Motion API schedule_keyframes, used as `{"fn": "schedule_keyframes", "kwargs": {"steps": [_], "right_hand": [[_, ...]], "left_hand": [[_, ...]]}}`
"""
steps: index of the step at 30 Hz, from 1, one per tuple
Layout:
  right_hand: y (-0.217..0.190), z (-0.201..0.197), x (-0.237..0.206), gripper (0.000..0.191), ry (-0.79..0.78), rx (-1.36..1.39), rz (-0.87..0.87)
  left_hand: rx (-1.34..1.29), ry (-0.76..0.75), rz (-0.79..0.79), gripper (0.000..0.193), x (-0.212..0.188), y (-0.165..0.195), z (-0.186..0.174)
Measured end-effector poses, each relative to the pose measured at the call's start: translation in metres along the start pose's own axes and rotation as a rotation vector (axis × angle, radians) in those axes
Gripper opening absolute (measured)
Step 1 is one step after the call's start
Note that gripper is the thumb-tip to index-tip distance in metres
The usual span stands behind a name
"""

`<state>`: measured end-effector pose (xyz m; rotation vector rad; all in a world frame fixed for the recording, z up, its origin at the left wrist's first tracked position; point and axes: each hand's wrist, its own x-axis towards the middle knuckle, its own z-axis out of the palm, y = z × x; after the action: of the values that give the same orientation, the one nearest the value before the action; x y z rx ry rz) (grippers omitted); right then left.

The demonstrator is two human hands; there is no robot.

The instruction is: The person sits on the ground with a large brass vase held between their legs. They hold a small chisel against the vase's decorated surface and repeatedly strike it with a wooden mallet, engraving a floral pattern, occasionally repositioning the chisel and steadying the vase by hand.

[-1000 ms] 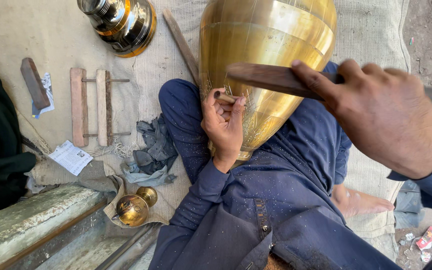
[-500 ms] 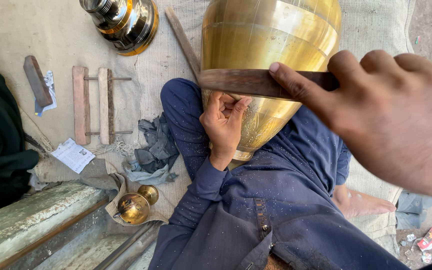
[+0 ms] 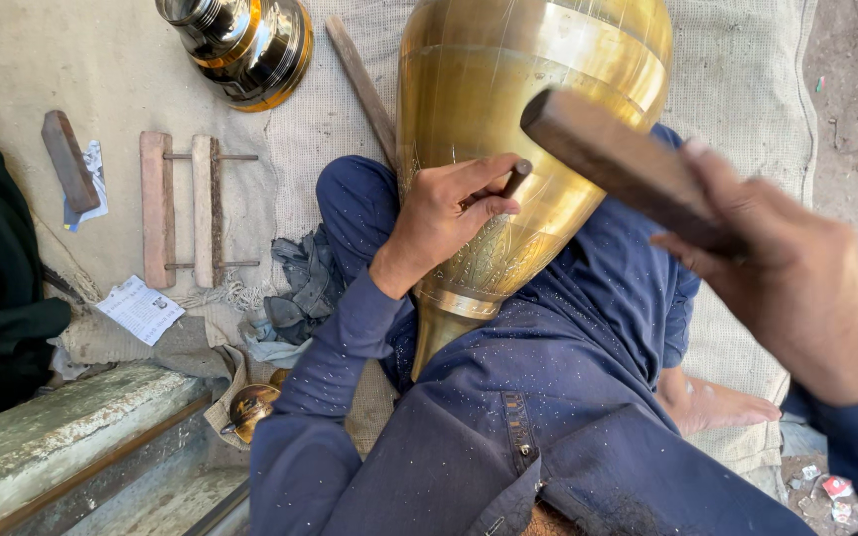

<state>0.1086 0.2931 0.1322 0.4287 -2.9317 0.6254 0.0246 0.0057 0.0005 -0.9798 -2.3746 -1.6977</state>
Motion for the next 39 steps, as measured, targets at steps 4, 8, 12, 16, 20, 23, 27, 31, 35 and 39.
{"fn": "schedule_keyframes", "kwargs": {"steps": [4,8,12,16,20,23,27,31,35,39], "right_hand": [[0.013,0.036,-0.039,0.076,0.077,0.222,0.168],[0.032,0.071,-0.065,0.079,0.175,0.316,0.162],[0.037,0.094,-0.088,0.085,0.299,0.366,0.304],[0.038,0.099,-0.096,0.084,0.324,0.264,0.226],[0.036,0.089,-0.084,0.066,0.298,0.267,0.227],[0.030,0.067,-0.068,0.067,0.207,0.083,0.182],[0.015,0.037,-0.041,0.068,0.180,0.188,0.121],[0.010,0.008,-0.015,0.067,-0.100,-0.479,0.076],[0.011,0.006,0.015,0.070,-0.251,-0.583,0.036],[0.009,0.007,0.032,0.067,-0.089,-0.472,-0.162]], "left_hand": [[0.010,-0.195,0.085,0.048,0.022,0.006,-0.011],[0.027,-0.341,0.045,0.049,0.039,0.013,-0.017],[0.072,-0.410,0.125,0.046,0.045,0.018,-0.020],[0.098,-0.455,0.106,0.046,0.045,0.017,-0.020],[0.098,-0.384,0.166,0.044,0.042,0.012,-0.018],[0.060,-0.321,0.082,0.046,0.035,0.009,-0.016],[0.090,-0.178,0.047,0.046,0.021,0.007,-0.014],[-0.029,0.021,-0.099,0.043,0.004,0.004,-0.004],[-0.176,0.375,-0.191,0.041,-0.011,0.002,0.017],[-0.258,0.603,-0.212,0.047,-0.022,0.007,0.041]]}}
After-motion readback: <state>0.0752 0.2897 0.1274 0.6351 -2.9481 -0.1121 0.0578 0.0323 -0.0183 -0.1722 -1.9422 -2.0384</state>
